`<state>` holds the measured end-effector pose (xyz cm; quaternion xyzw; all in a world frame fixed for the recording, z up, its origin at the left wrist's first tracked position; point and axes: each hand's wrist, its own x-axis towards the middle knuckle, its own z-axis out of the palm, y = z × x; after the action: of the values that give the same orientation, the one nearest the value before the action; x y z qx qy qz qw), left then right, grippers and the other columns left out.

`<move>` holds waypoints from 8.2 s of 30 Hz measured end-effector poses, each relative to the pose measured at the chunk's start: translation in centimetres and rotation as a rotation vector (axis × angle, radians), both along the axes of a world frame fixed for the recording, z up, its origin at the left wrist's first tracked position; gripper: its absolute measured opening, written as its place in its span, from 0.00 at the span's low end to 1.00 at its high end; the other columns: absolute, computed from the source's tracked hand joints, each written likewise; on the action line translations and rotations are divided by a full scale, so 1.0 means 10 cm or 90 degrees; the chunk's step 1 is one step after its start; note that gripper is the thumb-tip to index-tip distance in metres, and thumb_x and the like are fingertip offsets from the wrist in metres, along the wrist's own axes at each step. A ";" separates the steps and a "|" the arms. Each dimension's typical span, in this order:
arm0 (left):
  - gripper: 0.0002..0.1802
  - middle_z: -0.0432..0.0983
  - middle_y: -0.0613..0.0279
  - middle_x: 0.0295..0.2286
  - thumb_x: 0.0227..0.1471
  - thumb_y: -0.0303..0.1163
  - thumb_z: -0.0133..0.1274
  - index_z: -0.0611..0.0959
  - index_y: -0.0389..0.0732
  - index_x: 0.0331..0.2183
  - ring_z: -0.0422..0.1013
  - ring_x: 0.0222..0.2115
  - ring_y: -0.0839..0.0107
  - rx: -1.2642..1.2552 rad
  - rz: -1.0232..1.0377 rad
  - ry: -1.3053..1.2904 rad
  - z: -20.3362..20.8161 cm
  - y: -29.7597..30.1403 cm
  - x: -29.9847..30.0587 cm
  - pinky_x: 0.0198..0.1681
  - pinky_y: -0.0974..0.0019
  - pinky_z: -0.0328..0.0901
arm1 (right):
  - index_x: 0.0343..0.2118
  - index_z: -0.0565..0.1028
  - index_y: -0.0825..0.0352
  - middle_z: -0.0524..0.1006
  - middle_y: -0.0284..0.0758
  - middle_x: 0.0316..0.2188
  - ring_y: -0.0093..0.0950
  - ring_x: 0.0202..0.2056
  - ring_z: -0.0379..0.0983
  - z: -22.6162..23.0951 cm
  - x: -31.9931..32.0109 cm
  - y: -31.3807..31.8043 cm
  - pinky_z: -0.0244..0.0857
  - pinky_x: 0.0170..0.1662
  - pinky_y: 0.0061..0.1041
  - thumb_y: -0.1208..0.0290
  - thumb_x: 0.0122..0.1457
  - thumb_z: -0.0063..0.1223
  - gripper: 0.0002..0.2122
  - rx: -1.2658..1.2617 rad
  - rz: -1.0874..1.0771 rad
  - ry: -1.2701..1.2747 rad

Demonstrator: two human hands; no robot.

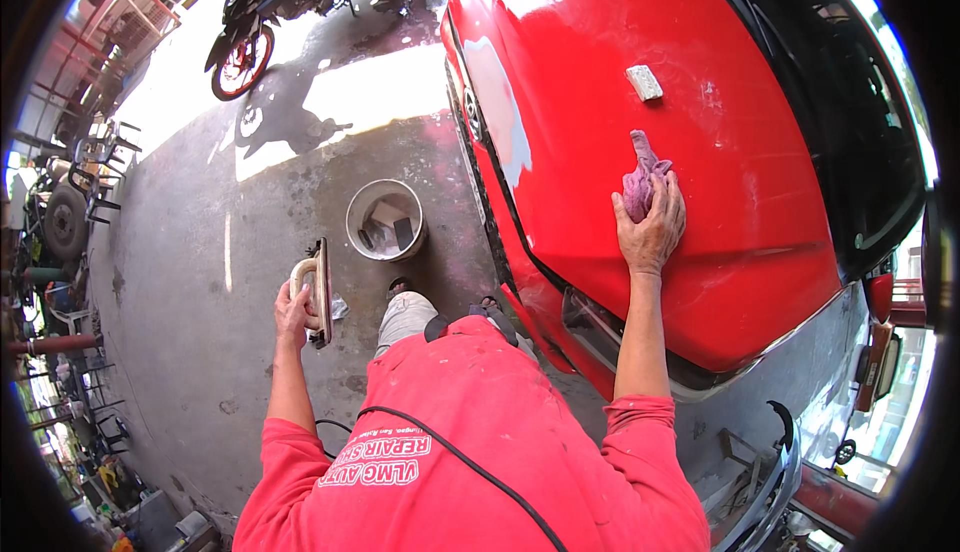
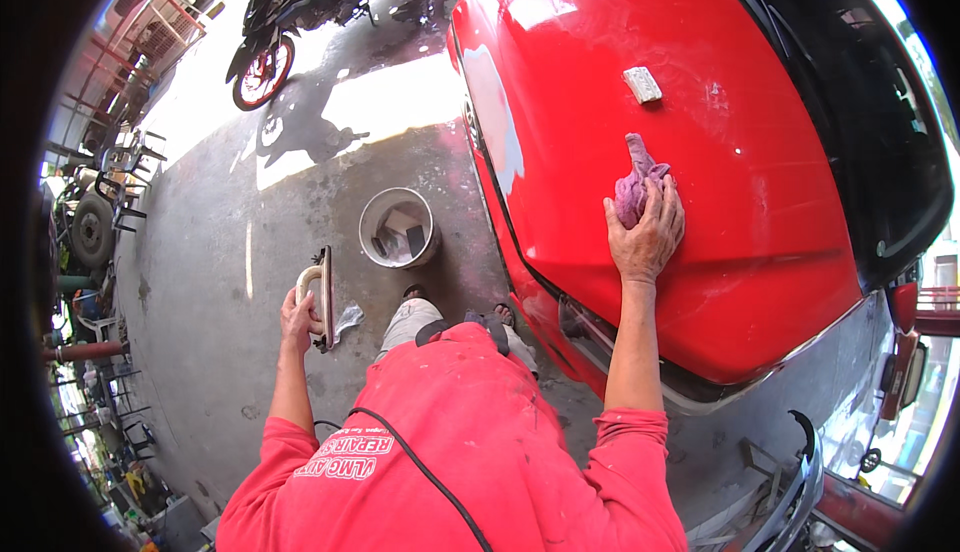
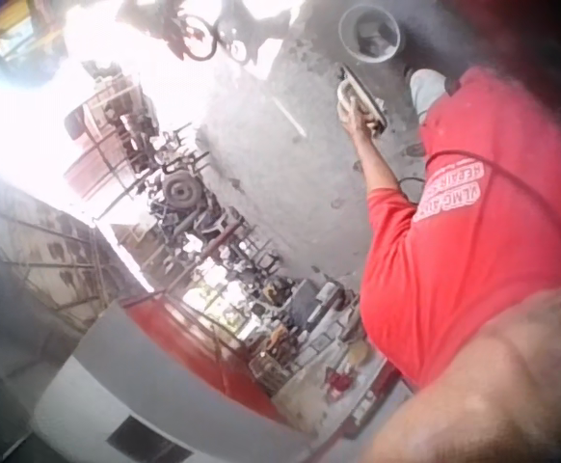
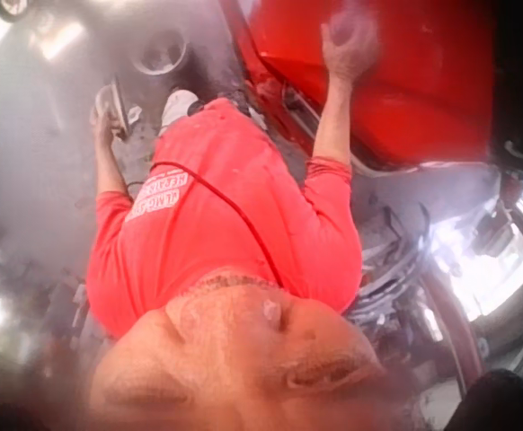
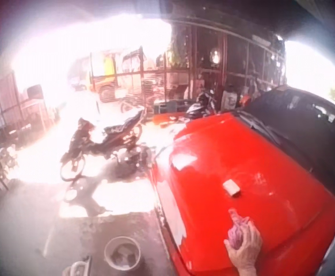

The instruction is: The person sands a white patch on the red car hood using a sanding block and a sponge, repeatedly dipping the sponge into a bucket of water. The person wipes the sanded area with a cloth and continues sanding the same region.

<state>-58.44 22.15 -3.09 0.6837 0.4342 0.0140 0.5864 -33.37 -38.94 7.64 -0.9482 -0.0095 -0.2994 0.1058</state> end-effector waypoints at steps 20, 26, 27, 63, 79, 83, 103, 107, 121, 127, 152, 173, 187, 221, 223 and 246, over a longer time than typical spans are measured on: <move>0.30 0.85 0.54 0.49 0.58 0.31 0.63 0.79 0.49 0.63 0.82 0.46 0.60 -0.056 -0.159 0.166 -4.21 0.46 2.12 0.51 0.55 0.74 | 0.73 0.63 0.63 0.61 0.51 0.73 0.53 0.75 0.52 -0.06 0.32 0.80 0.45 0.75 0.59 0.38 0.57 0.66 0.47 -0.243 -0.041 0.190; 0.40 0.76 0.39 0.59 0.63 0.42 0.60 0.67 0.40 0.70 0.73 0.60 0.41 0.171 -0.308 0.177 -5.71 0.81 2.48 0.63 0.47 0.66 | 0.72 0.63 0.69 0.63 0.53 0.72 0.53 0.74 0.55 -0.04 0.32 0.90 0.48 0.75 0.53 0.38 0.59 0.63 0.47 -0.197 -0.042 0.199; 0.38 0.77 0.39 0.58 0.64 0.42 0.59 0.68 0.40 0.70 0.74 0.59 0.41 0.151 -0.311 0.178 -5.90 0.88 2.49 0.63 0.47 0.66 | 0.72 0.63 0.70 0.63 0.53 0.72 0.53 0.74 0.55 -0.05 0.35 0.95 0.48 0.75 0.53 0.38 0.60 0.63 0.47 -0.188 -0.043 0.201; 0.28 0.83 0.55 0.48 0.65 0.31 0.58 0.78 0.32 0.63 0.79 0.44 0.69 -0.119 -0.196 -0.147 -1.67 0.30 2.97 0.48 0.66 0.74 | 0.78 0.50 0.61 0.57 0.47 0.76 0.52 0.76 0.50 0.12 0.51 0.76 0.42 0.72 0.70 0.32 0.58 0.62 0.55 0.039 -0.436 0.195; 0.28 0.83 0.41 0.48 0.65 0.38 0.56 0.77 0.39 0.62 0.82 0.45 0.43 0.446 -0.707 -0.661 1.47 -4.46 5.22 0.47 0.50 0.77 | 0.60 0.78 0.56 0.72 0.31 0.68 0.44 0.72 0.60 0.28 1.57 0.18 0.51 0.71 0.64 0.53 0.63 0.60 0.24 0.055 -0.203 0.079; 0.26 0.84 0.41 0.43 0.65 0.38 0.56 0.77 0.38 0.61 0.82 0.43 0.43 0.641 -0.705 -0.868 1.34 -4.34 5.33 0.43 0.50 0.77 | 0.57 0.79 0.55 0.73 0.29 0.66 0.42 0.70 0.62 0.26 1.60 0.24 0.51 0.71 0.63 0.56 0.62 0.60 0.21 0.072 -0.198 0.057; 0.21 0.85 0.43 0.47 0.71 0.34 0.46 0.82 0.29 0.54 0.85 0.43 0.55 -0.997 -0.249 -0.390 0.84 -2.39 3.89 0.46 0.57 0.82 | 0.42 0.79 0.63 0.82 0.37 0.45 0.43 0.52 0.77 0.16 1.32 -0.13 0.70 0.59 0.44 0.69 0.55 0.67 0.13 0.025 -0.069 -0.121; 0.22 0.83 0.52 0.37 0.71 0.35 0.45 0.79 0.31 0.57 0.81 0.32 0.64 -0.933 -0.173 -0.355 0.61 -2.00 3.77 0.37 0.62 0.80 | 0.40 0.77 0.62 0.81 0.41 0.40 0.44 0.44 0.79 0.23 0.90 -0.01 0.72 0.50 0.46 0.70 0.53 0.68 0.13 0.044 -0.129 -0.075; 0.39 0.59 0.40 0.70 0.66 0.29 0.48 0.56 0.34 0.73 0.59 0.71 0.43 -0.055 -0.385 -0.469 0.29 -3.52 2.58 0.75 0.50 0.52 | 0.65 0.72 0.57 0.70 0.42 0.69 0.52 0.71 0.61 0.12 -0.24 -0.38 0.53 0.72 0.58 0.33 0.49 0.71 0.44 -0.078 -0.104 0.099; 0.35 0.75 0.40 0.53 0.66 0.35 0.45 0.61 0.41 0.71 0.76 0.44 0.55 0.000 -0.282 -0.422 0.24 -2.30 5.06 0.47 0.55 0.72 | 0.60 0.76 0.57 0.75 0.42 0.65 0.51 0.69 0.66 0.01 -0.16 -0.34 0.55 0.72 0.58 0.48 0.57 0.68 0.31 -0.036 -0.099 0.016; 0.33 0.66 0.49 0.61 0.68 0.32 0.47 0.63 0.43 0.71 0.70 0.52 0.56 -0.091 -0.270 -0.384 0.36 -3.71 2.77 0.53 0.60 0.68 | 0.57 0.78 0.55 0.75 0.34 0.66 0.46 0.71 0.65 0.05 -0.11 -0.33 0.55 0.72 0.55 0.55 0.57 0.65 0.25 -0.010 -0.209 0.053; 0.30 0.72 0.46 0.57 0.68 0.32 0.48 0.67 0.42 0.68 0.76 0.44 0.57 -0.014 -0.328 -0.445 0.23 -2.06 5.97 0.48 0.56 0.71 | 0.62 0.74 0.65 0.73 0.48 0.66 0.56 0.69 0.64 0.02 -0.05 -0.32 0.57 0.72 0.55 0.60 0.61 0.65 0.28 -0.063 -0.236 0.033; 0.32 0.77 0.60 0.34 0.69 0.27 0.45 0.60 0.42 0.71 0.67 0.15 0.75 -0.295 -0.303 -0.369 0.26 -2.27 5.57 0.19 0.68 0.68 | 0.61 0.74 0.60 0.72 0.43 0.67 0.51 0.70 0.64 0.12 -0.10 -0.28 0.55 0.73 0.52 0.58 0.58 0.66 0.28 -0.032 -0.300 0.060; 0.34 0.70 0.65 0.20 0.58 0.28 0.44 0.68 0.42 0.67 0.67 0.13 0.72 -0.166 -0.258 -0.335 0.85 -1.39 7.71 0.18 0.63 0.67 | 0.60 0.74 0.58 0.72 0.41 0.67 0.50 0.69 0.64 0.07 0.12 -0.13 0.57 0.73 0.52 0.59 0.57 0.66 0.27 0.001 -0.295 0.048; 0.34 0.70 0.65 0.21 0.59 0.27 0.44 0.68 0.42 0.67 0.67 0.13 0.72 -0.108 -0.242 -0.353 0.73 -1.58 7.51 0.17 0.63 0.67 | 0.60 0.74 0.58 0.72 0.41 0.67 0.50 0.69 0.64 0.07 0.09 -0.15 0.57 0.73 0.52 0.59 0.57 0.66 0.27 -0.002 -0.290 0.049; 0.25 0.65 0.71 0.20 0.74 0.34 0.47 0.68 0.41 0.67 0.60 0.13 0.80 -0.226 -0.344 -0.398 0.25 -2.07 5.75 0.15 0.72 0.60 | 0.59 0.75 0.58 0.73 0.38 0.67 0.49 0.69 0.65 0.18 -0.01 -0.19 0.59 0.72 0.50 0.56 0.58 0.67 0.26 -0.029 -0.310 0.054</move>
<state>-0.94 1.47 -0.63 0.6245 0.0373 -0.0082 0.7801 -33.42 -40.84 9.40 -0.9364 0.2173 -0.2755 0.0094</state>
